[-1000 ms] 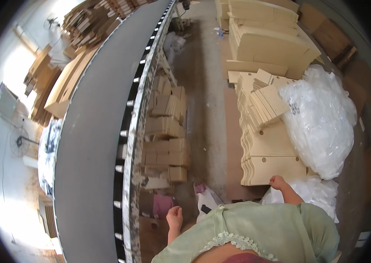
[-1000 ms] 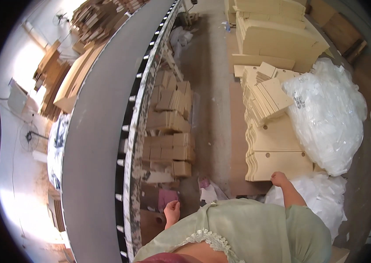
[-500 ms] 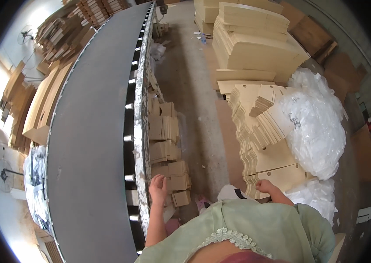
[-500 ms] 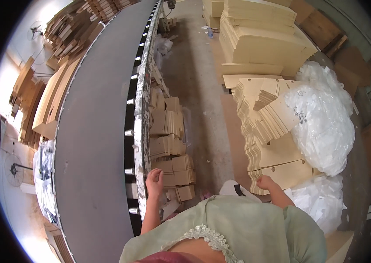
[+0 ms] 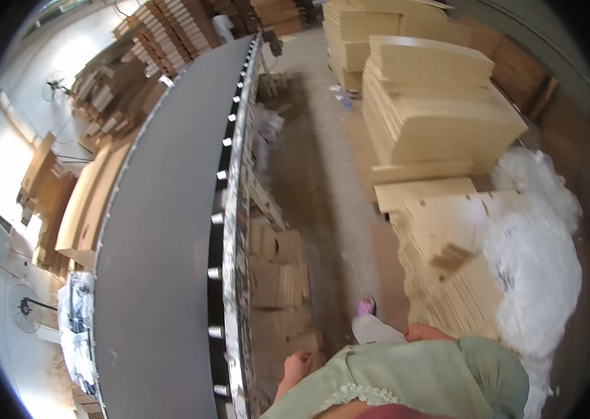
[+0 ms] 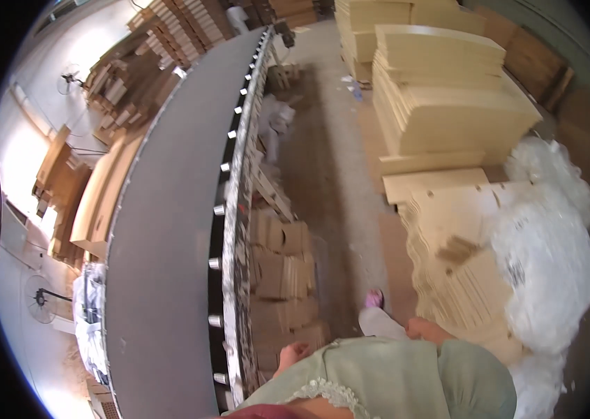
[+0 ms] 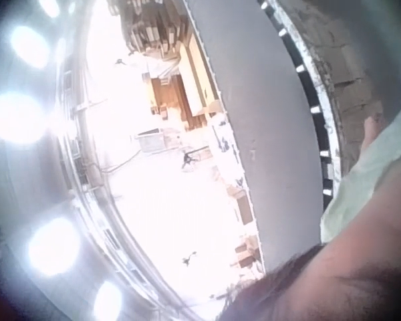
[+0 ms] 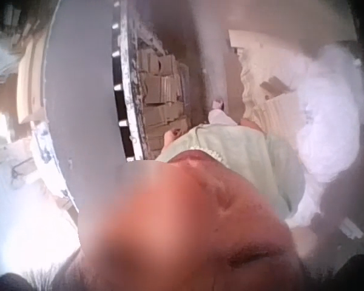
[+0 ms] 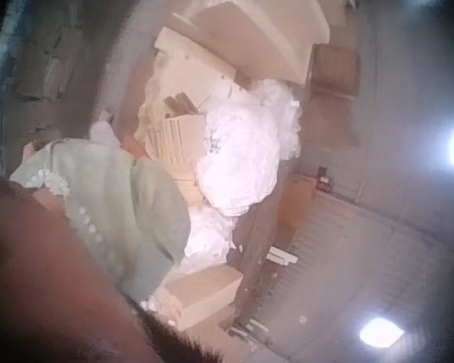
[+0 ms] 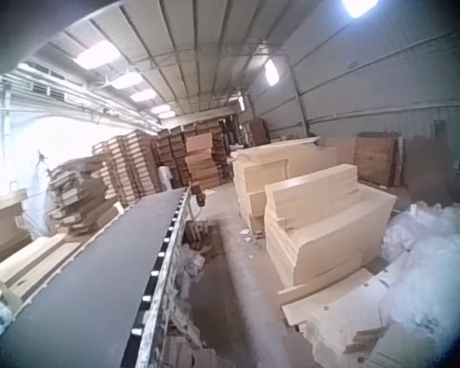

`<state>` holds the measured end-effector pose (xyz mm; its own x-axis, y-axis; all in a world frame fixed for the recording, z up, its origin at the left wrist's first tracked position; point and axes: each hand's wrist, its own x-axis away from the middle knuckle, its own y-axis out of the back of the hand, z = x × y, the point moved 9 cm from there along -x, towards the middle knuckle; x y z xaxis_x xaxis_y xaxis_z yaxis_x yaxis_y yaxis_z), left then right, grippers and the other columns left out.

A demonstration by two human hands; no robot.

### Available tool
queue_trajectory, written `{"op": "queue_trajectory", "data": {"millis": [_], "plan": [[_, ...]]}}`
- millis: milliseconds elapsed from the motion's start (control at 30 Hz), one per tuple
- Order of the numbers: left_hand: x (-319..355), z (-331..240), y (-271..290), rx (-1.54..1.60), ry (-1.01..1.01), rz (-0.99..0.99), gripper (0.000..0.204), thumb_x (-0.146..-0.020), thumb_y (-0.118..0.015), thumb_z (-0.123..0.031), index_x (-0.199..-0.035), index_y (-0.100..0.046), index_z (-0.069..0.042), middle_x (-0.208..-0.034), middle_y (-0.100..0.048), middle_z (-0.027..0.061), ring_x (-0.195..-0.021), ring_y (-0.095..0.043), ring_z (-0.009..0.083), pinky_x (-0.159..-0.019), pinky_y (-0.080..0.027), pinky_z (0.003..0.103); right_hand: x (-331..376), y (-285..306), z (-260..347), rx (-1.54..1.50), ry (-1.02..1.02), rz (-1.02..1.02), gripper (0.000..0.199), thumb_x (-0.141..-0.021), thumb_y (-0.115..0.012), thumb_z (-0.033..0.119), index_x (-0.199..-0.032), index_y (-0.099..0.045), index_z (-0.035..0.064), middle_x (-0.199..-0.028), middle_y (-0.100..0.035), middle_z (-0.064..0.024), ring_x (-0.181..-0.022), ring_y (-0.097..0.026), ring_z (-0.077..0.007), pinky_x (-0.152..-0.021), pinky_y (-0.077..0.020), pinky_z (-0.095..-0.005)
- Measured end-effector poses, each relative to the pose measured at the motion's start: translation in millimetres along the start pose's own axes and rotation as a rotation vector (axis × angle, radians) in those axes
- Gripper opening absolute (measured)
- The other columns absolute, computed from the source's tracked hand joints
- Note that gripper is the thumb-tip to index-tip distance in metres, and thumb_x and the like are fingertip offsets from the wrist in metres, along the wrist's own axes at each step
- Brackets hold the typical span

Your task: The person walks through a furniture manufacturing workspace, handles a foam strip and paper, and then places a water bottle into a plastic bag.

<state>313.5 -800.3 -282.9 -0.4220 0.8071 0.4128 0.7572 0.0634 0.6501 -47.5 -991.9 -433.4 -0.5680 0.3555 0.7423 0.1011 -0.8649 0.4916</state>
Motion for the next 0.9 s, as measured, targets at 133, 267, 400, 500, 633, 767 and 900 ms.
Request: {"op": "queue_trajectory", "data": {"millis": [133, 267, 400, 500, 633, 767, 900], "plan": [[-60, -5, 31, 0.096, 0.145, -0.101, 0.028, -0.079, -0.063, -0.031, -0.093, -0.066, -0.007, -0.086, -0.065, 0.0164, -0.080, -0.063, 0.0323, -0.071, -0.050, 0.038, -96, 153, 25, -0.125, 0.069, -0.345, 0.019, -0.072, -0.056, 0.024, -0.082, -0.065, 0.0102, -0.075, -0.064, -0.0139, -0.070, -0.062, -0.0293, -0.062, -0.0490, -0.0406], [-145, -94, 44, -0.003, -0.075, 0.015, 0.031, -0.078, -0.062, -0.036, -0.079, -0.062, -0.006, -0.073, -0.060, 0.0178, -0.069, -0.058, 0.0370, -0.062, -0.046, 0.044, -84, 307, 23, -0.400, -0.012, -0.602, 0.020, -0.077, -0.057, 0.021, -0.091, -0.065, 0.0096, -0.084, -0.065, -0.0139, -0.077, -0.063, -0.0270, -0.072, -0.0487, -0.0344], [-215, -145, 56, 0.037, -0.087, 0.044, 0.024, -0.078, -0.061, -0.029, -0.088, -0.063, -0.007, -0.079, -0.061, 0.0170, -0.074, -0.059, 0.0355, -0.064, -0.047, 0.043, -94, 372, 0, -0.325, -0.028, -0.749, 0.018, -0.078, -0.054, 0.021, -0.081, -0.063, 0.0053, -0.080, -0.063, -0.0161, -0.077, -0.061, -0.0317, -0.069, -0.0482, -0.0387], [-274, -146, 50, -0.088, -0.087, 0.142, 0.027, -0.077, -0.063, -0.028, -0.095, -0.064, -0.008, -0.083, -0.062, 0.0157, -0.078, -0.061, 0.0325, -0.067, -0.049, 0.040, -125, 354, -28, -0.316, -0.153, -0.601, 0.021, -0.078, -0.055, 0.022, -0.086, -0.064, 0.0058, -0.084, -0.064, -0.0161, -0.080, -0.062, -0.0312, -0.072, -0.0484, -0.0379], [-367, -160, 68, -0.119, -0.016, 0.194, 0.029, -0.074, -0.066, -0.028, -0.096, -0.064, -0.008, -0.086, -0.063, 0.0145, -0.081, -0.060, 0.0332, -0.072, -0.049, 0.039, -160, 305, -43, -0.195, -0.270, -0.246, 0.023, -0.077, -0.054, 0.025, -0.087, -0.067, 0.0078, -0.087, -0.064, -0.0172, -0.085, -0.061, -0.0340, -0.074, -0.0481, -0.0399], [-486, -168, 90, -0.178, -0.205, 0.181, 0.030, -0.073, -0.065, -0.028, -0.097, -0.064, -0.009, -0.090, -0.063, 0.0149, -0.084, -0.060, 0.0332, -0.074, -0.049, 0.041, -183, 302, -47, -0.484, -0.321, -0.298, 0.026, -0.074, -0.054, 0.023, -0.087, -0.067, 0.0043, -0.090, -0.063, -0.0188, -0.088, -0.060, -0.0352, -0.079, -0.0473, -0.0415], [-614, -230, 147, -0.139, -0.295, 0.169, 0.025, -0.074, -0.064, -0.025, -0.094, -0.064, -0.009, -0.093, -0.063, 0.0151, -0.086, -0.060, 0.0335, -0.075, -0.049, 0.041, -226, 409, -25, 0.057, -0.265, 0.104, 0.031, -0.078, -0.054, 0.033, -0.090, -0.066, 0.0068, -0.091, -0.063, -0.0202, -0.087, -0.061, -0.0333, -0.077, -0.0473, -0.0400]]}}
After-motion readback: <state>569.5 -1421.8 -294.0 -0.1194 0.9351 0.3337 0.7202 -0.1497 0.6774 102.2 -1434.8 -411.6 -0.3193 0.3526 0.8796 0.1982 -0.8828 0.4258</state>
